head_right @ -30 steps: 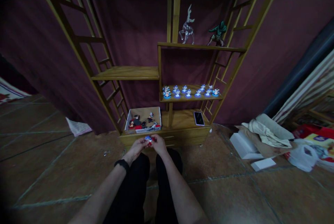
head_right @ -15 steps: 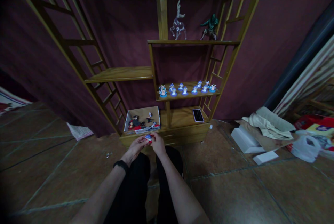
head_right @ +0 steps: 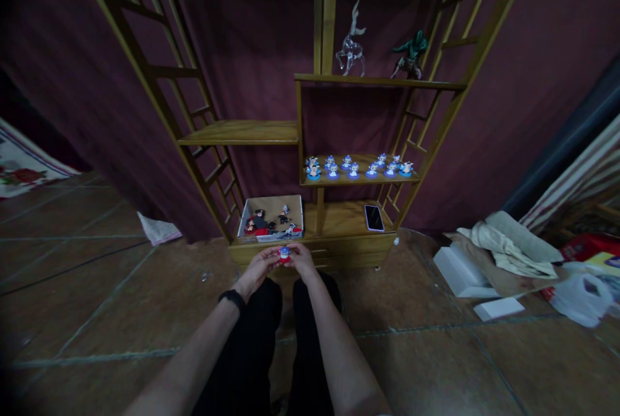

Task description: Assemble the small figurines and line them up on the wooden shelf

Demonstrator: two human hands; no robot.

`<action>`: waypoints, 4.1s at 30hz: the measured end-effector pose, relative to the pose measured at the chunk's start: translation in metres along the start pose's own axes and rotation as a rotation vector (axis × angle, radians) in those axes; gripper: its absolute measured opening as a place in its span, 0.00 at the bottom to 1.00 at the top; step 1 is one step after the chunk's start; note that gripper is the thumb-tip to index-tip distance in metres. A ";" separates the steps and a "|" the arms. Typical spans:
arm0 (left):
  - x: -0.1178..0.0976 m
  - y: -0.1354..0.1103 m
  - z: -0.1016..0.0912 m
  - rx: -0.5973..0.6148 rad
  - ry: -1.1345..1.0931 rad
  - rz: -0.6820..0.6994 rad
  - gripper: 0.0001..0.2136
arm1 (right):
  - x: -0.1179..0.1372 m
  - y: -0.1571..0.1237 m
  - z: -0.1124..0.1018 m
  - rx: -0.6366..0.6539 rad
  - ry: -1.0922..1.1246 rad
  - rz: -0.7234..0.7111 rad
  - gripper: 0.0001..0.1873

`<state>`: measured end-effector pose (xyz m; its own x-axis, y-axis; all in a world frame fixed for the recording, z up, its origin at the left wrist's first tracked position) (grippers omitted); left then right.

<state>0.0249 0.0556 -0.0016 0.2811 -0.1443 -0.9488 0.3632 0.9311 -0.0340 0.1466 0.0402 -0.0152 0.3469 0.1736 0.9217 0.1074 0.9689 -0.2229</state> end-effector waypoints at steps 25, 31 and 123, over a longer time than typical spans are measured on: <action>0.004 0.003 -0.011 -0.102 0.075 0.028 0.09 | 0.000 -0.011 0.016 0.132 -0.043 0.112 0.24; 0.001 -0.001 -0.005 0.015 0.050 0.004 0.11 | 0.002 -0.014 0.019 0.128 -0.020 0.075 0.21; -0.007 -0.004 -0.005 0.015 0.069 0.098 0.17 | -0.002 -0.012 0.013 0.187 0.027 0.130 0.28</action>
<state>0.0171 0.0545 0.0035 0.2546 -0.0291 -0.9666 0.3505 0.9343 0.0642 0.1325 0.0309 -0.0103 0.3714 0.2966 0.8798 -0.1137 0.9550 -0.2740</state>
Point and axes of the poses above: each hand's wrist, its own y-axis towards the middle knuckle, its own z-axis out of the palm, x = y × z, the point moved 6 cm from there along y, towards the middle knuckle, and after that the axes turned 8 degrees about z, right-handed, at the moved point
